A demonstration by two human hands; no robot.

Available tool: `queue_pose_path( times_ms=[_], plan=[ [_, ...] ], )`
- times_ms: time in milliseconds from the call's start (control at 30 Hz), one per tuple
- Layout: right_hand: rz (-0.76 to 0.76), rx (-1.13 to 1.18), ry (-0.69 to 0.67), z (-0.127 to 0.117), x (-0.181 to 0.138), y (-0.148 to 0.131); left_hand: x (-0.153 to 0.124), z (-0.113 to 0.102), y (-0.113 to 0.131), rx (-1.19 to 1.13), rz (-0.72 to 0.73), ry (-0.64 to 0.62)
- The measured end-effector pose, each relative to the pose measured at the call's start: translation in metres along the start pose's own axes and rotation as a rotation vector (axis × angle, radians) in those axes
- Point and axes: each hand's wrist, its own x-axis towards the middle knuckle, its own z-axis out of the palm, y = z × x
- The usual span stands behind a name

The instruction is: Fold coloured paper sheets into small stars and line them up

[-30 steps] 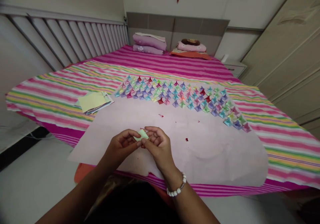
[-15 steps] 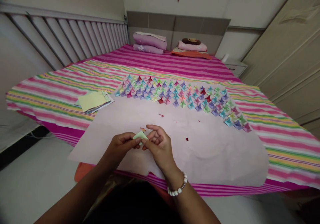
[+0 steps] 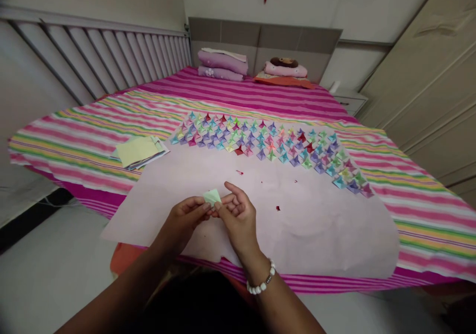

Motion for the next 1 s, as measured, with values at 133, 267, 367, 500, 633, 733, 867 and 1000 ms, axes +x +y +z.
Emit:
queue_pose_path(
  times_ms=[133, 267, 367, 500, 633, 733, 867, 1000],
  plan=[
    [0.028, 0.033, -0.168, -0.008, 0.002, -0.002, 0.002, -0.007, 0.007, -0.206, -0.207, -0.096],
    [0.115, 0.083, -0.292, -0.015, 0.006, -0.004, -0.001, -0.012, 0.012, -0.396, -0.449, -0.264],
    [0.189, 0.139, -0.349, -0.013, 0.006, -0.004, -0.004, -0.009, 0.010, -0.507, -0.527, -0.288],
    [0.203, 0.168, -0.321, -0.009, 0.006, -0.003, -0.004, -0.007, 0.005, -0.499, -0.570, -0.287],
    [0.195, 0.149, -0.217, -0.010, 0.009, -0.004, 0.000, -0.011, 0.004, -0.191, -0.423, -0.229],
    [0.193, 0.103, -0.151, -0.011, 0.011, -0.003, 0.001, -0.014, 0.008, 0.041, -0.131, -0.101],
    [0.206, 0.075, -0.143, -0.009, 0.012, -0.002, -0.003, -0.012, 0.016, 0.148, -0.014, -0.114],
    [0.194, 0.044, -0.138, -0.006, 0.010, -0.001, -0.004, -0.007, 0.018, 0.203, 0.033, -0.070]
  ],
)
